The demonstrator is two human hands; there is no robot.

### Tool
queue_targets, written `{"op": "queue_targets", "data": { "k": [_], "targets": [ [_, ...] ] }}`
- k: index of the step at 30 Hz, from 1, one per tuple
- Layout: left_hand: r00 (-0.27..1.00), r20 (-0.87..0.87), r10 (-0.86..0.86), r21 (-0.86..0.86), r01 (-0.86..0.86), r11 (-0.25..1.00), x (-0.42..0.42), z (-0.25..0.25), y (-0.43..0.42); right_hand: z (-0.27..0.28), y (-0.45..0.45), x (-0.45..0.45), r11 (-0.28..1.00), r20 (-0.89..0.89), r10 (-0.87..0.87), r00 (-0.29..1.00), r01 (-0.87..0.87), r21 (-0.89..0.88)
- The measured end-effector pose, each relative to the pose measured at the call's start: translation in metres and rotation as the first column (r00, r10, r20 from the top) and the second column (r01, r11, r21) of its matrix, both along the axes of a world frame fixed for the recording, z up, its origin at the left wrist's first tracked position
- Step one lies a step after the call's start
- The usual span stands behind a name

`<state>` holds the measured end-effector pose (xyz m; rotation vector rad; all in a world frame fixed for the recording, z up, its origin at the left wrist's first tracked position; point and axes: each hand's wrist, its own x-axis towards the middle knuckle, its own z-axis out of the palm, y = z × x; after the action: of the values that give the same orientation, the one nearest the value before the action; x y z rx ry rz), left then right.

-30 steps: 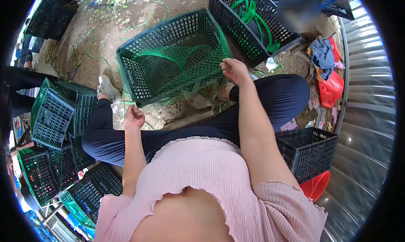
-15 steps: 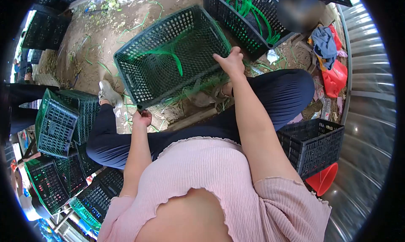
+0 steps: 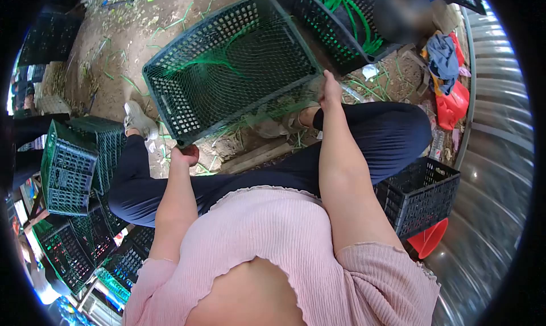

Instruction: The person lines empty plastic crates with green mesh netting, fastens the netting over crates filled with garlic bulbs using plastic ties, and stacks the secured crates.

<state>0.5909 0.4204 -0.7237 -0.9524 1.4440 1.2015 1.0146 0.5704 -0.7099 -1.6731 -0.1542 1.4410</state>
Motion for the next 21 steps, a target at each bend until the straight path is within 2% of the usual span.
{"op": "queue_targets", "data": {
  "k": [1, 2, 3, 4, 6, 9, 10, 11, 12, 14, 18, 20, 21],
  "targets": [
    [1.0, -0.01, 0.009, -0.035, -0.009, 0.999, 0.002, 0.004, 0.002, -0.014, -0.001, 0.0, 0.998, 0.118, 0.06, 0.991, -0.055, -0.044],
    [1.0, -0.018, 0.013, -0.071, -0.015, 0.997, 0.009, 0.012, 0.007, -0.029, 0.001, -0.001, 1.0, 0.178, 0.016, 0.984, -0.012, -0.023],
    [0.999, -0.023, 0.025, -0.109, -0.027, 0.994, 0.012, 0.015, 0.007, -0.054, 0.006, 0.002, 0.998, 0.165, -0.056, 0.985, 0.057, -0.002],
    [0.999, 0.027, -0.027, -0.077, 0.029, 0.997, 0.003, 0.0, -0.001, -0.089, 0.015, 0.007, 0.993, 0.151, -0.12, 0.981, 0.118, 0.023],
    [0.999, 0.035, -0.029, -0.021, 0.03, 0.999, 0.005, 0.002, 0.003, -0.137, 0.021, 0.007, 0.98, 0.124, -0.2, 0.972, 0.199, 0.019],
    [0.998, 0.057, -0.033, 0.098, 0.027, 0.995, -0.009, -0.018, -0.005, -0.153, 0.024, -0.006, 0.977, 0.117, -0.19, 0.975, 0.199, -0.075],
    [0.998, 0.055, 0.004, 0.19, -0.014, 0.982, 0.003, 0.005, 0.007, -0.153, 0.026, -0.004, 0.976, 0.117, -0.187, 0.975, 0.198, -0.089],
    [0.999, -0.025, 0.027, 0.164, -0.022, 0.986, 0.004, 0.002, 0.013, -0.155, 0.031, -0.002, 0.977, 0.121, -0.172, 0.978, 0.185, -0.104],
    [0.999, -0.012, -0.046, 0.247, 0.048, 0.968, 0.005, 0.002, 0.015, -0.157, 0.036, 0.001, 0.978, 0.128, -0.157, 0.979, 0.172, -0.118],
    [0.992, -0.006, -0.125, 0.344, 0.12, 0.931, 0.004, 0.0, 0.019, -0.159, 0.041, 0.008, 0.979, 0.149, -0.11, 0.983, 0.133, -0.153],
    [0.998, 0.019, -0.056, 0.305, 0.048, 0.951, 0.008, -0.037, 0.014, -0.154, 0.057, 0.021, 0.969, 0.233, 0.071, 0.97, -0.012, -0.246],
    [0.999, 0.035, -0.017, 0.283, 0.007, 0.959, 0.003, -0.059, 0.02, -0.143, 0.074, 0.037, 0.929, 0.341, 0.288, 0.895, -0.174, -0.326],
    [0.999, 0.043, -0.017, 0.275, 0.005, 0.961, -0.001, -0.065, 0.022, -0.134, 0.087, 0.041, 0.879, 0.42, 0.438, 0.795, -0.282, -0.384]
  ]
}}
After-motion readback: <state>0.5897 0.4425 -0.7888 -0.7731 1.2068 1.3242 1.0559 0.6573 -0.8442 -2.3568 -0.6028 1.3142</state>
